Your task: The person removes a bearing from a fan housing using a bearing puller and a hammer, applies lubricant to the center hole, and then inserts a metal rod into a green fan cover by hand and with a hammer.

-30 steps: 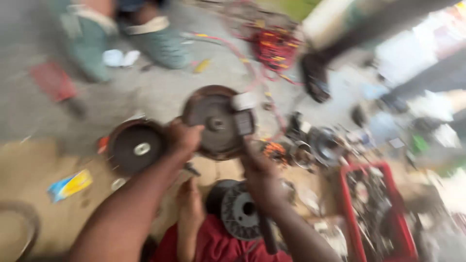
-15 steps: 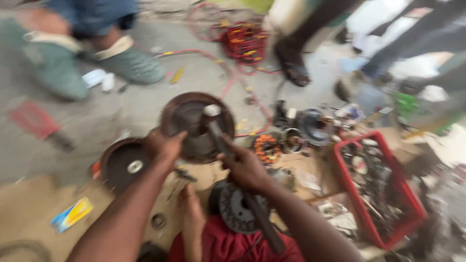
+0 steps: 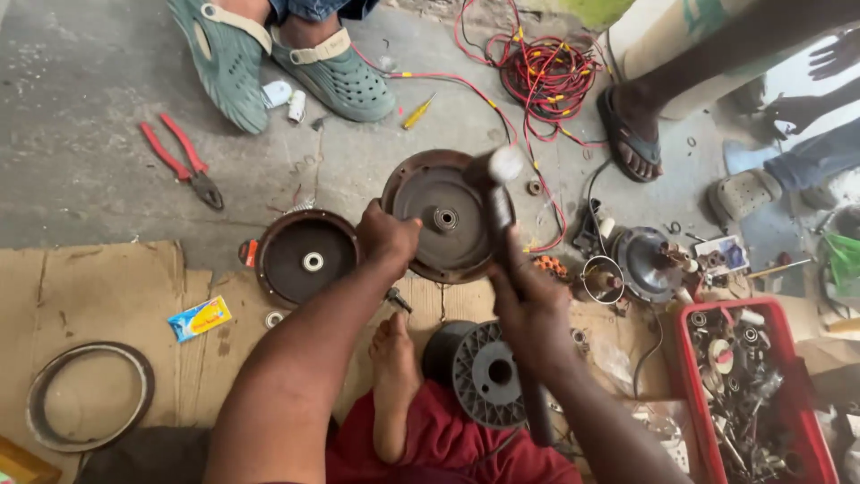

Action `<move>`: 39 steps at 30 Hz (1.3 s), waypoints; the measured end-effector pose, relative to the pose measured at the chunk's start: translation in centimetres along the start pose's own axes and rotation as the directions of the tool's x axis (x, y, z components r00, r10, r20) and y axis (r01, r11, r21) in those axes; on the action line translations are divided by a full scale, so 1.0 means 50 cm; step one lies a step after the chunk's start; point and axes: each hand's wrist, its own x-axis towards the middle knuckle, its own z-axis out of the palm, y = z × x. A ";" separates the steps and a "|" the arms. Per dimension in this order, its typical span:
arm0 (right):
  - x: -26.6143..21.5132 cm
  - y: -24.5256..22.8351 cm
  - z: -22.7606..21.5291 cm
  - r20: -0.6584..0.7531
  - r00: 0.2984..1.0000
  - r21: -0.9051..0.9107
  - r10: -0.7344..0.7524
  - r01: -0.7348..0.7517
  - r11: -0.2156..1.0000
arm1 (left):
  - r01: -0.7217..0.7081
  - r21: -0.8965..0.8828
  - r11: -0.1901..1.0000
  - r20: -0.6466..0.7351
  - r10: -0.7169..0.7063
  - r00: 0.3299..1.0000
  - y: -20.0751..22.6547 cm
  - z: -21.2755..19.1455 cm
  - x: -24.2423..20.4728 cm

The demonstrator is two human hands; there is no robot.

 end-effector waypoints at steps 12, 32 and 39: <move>0.010 -0.013 -0.026 -0.150 0.975 -0.010 -0.161 0.162 0.987 | -0.033 -0.054 0.998 -0.053 0.030 0.998 -0.010 0.017 0.025; 0.020 0.058 -0.011 0.082 0.955 0.147 0.286 -0.295 0.944 | -0.112 -0.024 0.993 -0.085 0.110 0.990 -0.054 0.013 0.053; -0.032 -0.006 -0.033 -0.217 0.952 -0.003 -0.215 0.219 0.976 | -0.117 -0.049 0.992 -0.069 0.113 0.991 -0.079 0.036 0.067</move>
